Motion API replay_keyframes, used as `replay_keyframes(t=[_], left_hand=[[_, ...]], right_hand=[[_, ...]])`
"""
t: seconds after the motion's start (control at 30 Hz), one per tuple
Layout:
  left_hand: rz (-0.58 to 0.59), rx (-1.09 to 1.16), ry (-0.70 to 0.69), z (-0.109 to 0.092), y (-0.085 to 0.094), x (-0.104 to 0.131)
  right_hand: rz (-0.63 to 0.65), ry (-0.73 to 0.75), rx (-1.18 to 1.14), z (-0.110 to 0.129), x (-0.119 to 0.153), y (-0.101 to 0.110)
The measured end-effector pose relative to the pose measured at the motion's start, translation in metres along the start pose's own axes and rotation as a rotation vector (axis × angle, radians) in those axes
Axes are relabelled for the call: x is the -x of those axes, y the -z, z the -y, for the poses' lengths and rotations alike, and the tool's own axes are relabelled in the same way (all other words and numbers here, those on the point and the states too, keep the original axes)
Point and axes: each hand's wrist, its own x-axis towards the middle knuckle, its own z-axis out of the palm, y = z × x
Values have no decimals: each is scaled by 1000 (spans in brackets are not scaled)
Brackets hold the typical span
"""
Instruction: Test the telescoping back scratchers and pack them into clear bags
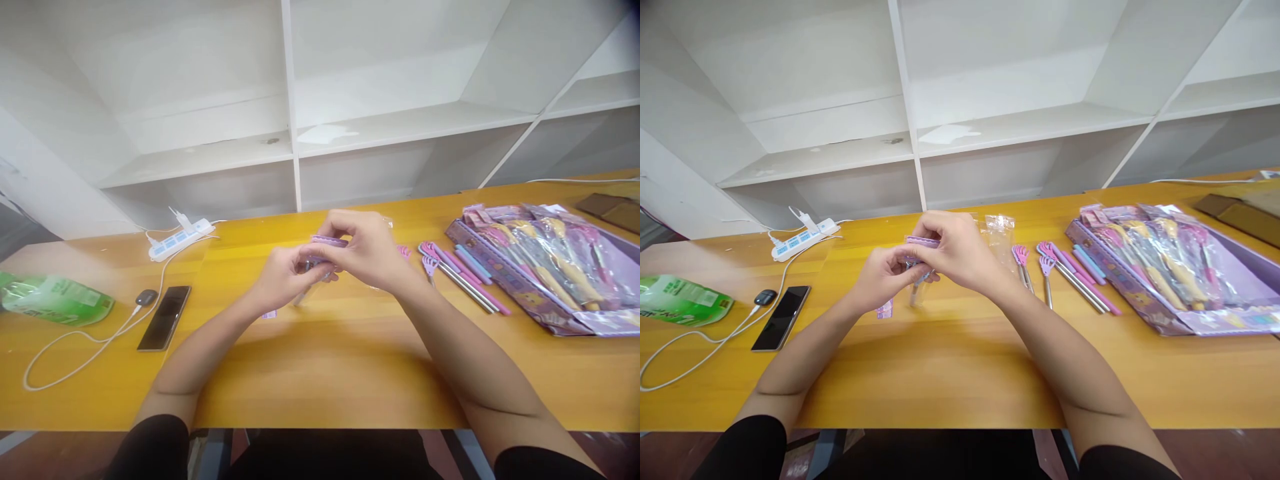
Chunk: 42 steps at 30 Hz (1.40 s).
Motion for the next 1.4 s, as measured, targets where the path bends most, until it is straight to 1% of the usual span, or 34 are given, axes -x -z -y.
replay_keyframes(t=[0.1,0.23,0.47,0.57,0.67,0.8,0.93,1.03,1.17,1.3,1.4], left_hand=[[-16,-10,9,1,-2,0],[-17,36,19,1,-1,-1],[-13,157,21,3,0,-1],[-9,181,22,2,-1,-1],[-19,148,22,-1,-1,-1],[-47,87,39,-3,-2,0],[-39,74,70,-1,-3,0],[-41,68,93,3,-4,0],[-46,93,76,6,-5,0],[-31,89,53,4,-6,-1],[-22,80,67,2,-6,-1]], right_hand=[[-31,26,35,0,0,-1],[-76,82,84,-3,-2,-4],[-81,160,78,-7,-5,-5],[-67,147,78,-7,-6,-4],[-41,101,57,-7,-7,-5],[12,25,-10,-6,-6,-6],[109,-61,-98,-5,-6,-2],[173,-54,-120,-6,-7,3],[234,-23,-117,-9,-8,6],[320,-86,-185,-9,-9,11],[404,-117,-234,-11,-9,20]])
